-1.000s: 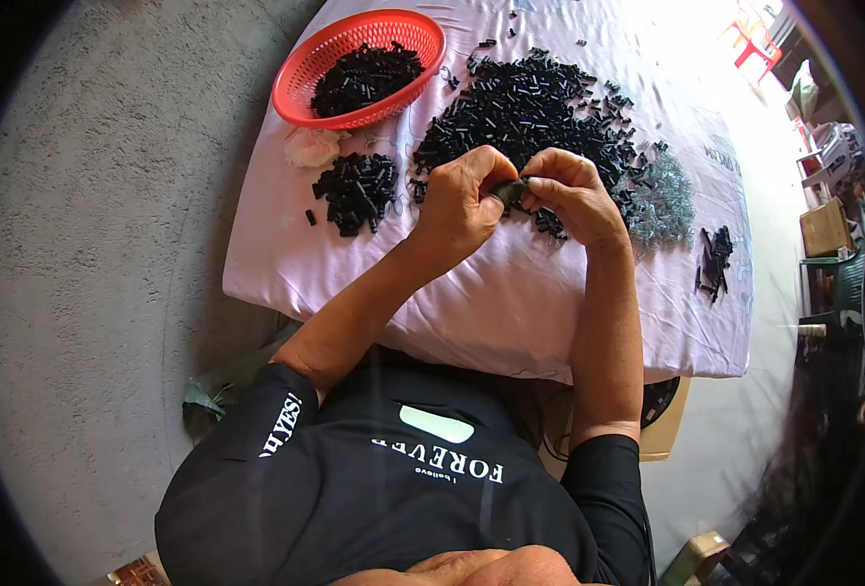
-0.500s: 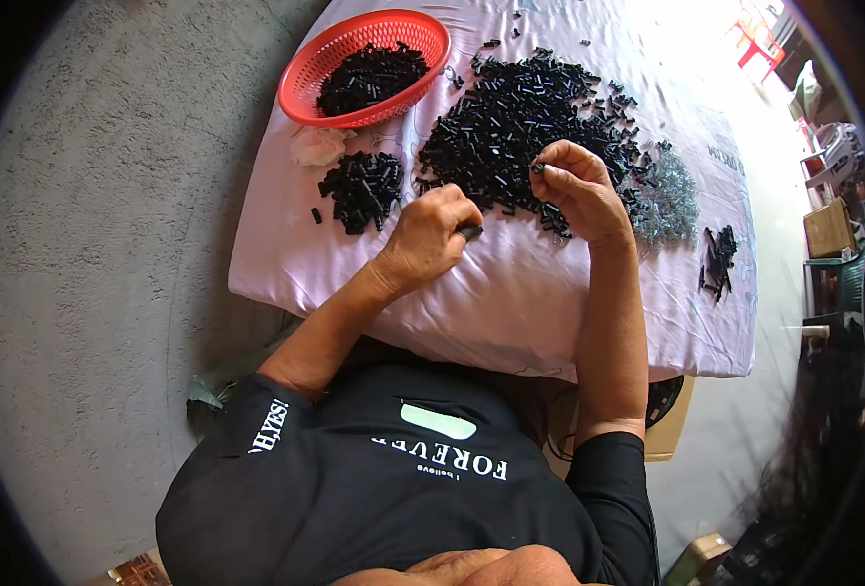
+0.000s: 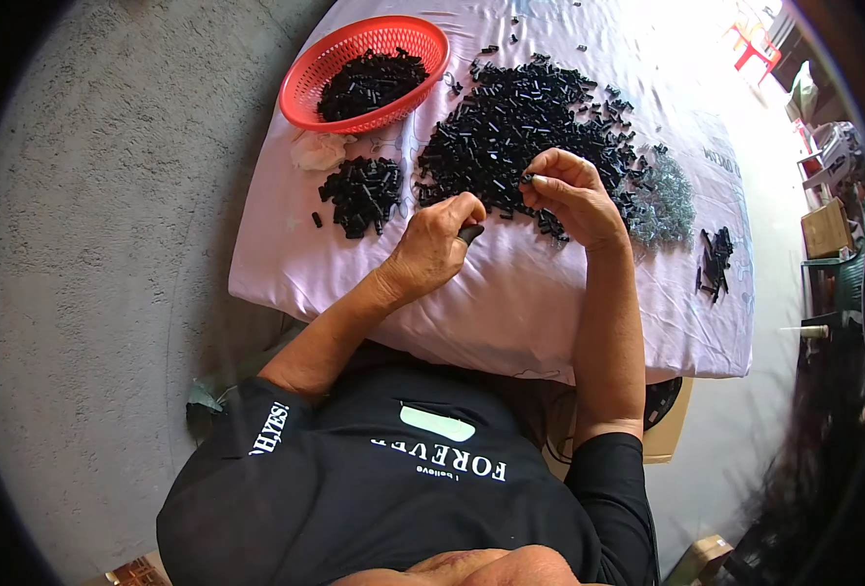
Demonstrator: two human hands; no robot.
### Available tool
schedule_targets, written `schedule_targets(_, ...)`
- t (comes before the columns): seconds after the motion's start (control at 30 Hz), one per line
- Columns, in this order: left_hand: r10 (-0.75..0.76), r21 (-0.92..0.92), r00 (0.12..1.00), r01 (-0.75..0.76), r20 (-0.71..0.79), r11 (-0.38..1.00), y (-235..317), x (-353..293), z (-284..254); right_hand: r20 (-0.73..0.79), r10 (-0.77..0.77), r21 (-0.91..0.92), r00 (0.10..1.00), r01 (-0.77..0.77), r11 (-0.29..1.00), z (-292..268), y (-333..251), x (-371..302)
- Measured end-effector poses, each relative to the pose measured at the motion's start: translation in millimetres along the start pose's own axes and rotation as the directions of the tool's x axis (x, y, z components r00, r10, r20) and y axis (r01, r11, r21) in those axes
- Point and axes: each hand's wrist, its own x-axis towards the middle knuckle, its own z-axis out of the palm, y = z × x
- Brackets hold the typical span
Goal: Manually sorting and inspecting small black plastic components at a workshop table.
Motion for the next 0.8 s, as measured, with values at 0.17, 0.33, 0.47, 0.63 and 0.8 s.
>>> schedule_targets(0.17,0.143,-0.014,0.989,-0.144,-0.042,0.989,-1,3,-6,-0.002,-0.003,-0.010,1.000,0.003,1.000,0,0,0)
schedule_targets(0.33,-0.142,-0.321,0.990,0.135,0.000,0.938,-2,3,-7,0.004,0.011,-0.005,1.000,-0.011,1.000,1,-1,0)
schedule_targets(0.47,-0.209,-0.521,0.977,0.195,0.031,0.831,3,4,-9,0.022,0.002,-0.009,1.000,-0.001,1.000,2,1,0)
schedule_targets(0.63,-0.203,-0.623,0.979,0.159,0.001,0.766,9,5,-9,0.051,0.015,-0.004,0.999,-0.015,1.000,4,0,0)
schedule_targets(0.8,-0.185,-0.637,0.983,0.130,-0.020,0.760,16,8,-6,0.072,0.005,-0.008,0.997,-0.004,1.000,3,2,0)
